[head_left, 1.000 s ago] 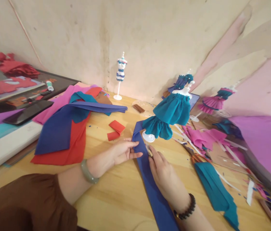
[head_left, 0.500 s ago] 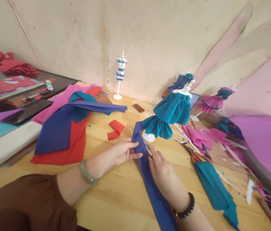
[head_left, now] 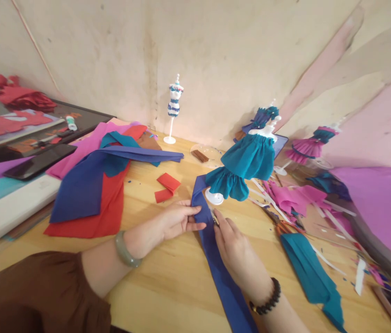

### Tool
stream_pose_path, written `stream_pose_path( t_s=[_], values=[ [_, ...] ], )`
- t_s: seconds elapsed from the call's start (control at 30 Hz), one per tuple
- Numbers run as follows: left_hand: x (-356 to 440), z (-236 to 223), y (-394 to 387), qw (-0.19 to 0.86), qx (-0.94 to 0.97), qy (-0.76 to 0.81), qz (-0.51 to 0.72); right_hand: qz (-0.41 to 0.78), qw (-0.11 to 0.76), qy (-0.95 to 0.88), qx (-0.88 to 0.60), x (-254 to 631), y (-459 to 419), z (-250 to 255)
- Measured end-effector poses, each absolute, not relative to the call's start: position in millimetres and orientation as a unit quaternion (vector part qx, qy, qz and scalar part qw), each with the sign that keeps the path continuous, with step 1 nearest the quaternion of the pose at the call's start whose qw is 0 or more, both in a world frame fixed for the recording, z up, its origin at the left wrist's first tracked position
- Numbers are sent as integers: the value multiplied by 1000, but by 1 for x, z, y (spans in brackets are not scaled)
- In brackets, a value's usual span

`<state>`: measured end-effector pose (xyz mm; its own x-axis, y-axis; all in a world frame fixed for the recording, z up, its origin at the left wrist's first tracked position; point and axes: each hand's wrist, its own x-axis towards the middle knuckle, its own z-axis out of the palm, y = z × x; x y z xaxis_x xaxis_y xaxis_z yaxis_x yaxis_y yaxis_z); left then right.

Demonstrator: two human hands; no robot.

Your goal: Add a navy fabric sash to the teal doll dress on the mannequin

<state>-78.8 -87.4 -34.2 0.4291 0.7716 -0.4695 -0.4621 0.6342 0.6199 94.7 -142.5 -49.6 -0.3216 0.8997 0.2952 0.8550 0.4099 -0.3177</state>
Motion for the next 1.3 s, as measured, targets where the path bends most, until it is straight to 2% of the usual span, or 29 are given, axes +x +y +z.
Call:
stream_pose_path(
  t_s=[0.63, 0.97, 1.3],
  values=[
    [-78, -35, -92, 832, 209, 361, 365, 61, 215, -810, -542, 95, -141, -49],
    [-78, -50, -90, 836, 219, 339, 371, 46, 212, -813, -541, 97, -141, -53],
    [-77, -51, -92, 840, 260, 322, 351, 37, 238, -810, -535, 96, -140, -55]
  ],
)
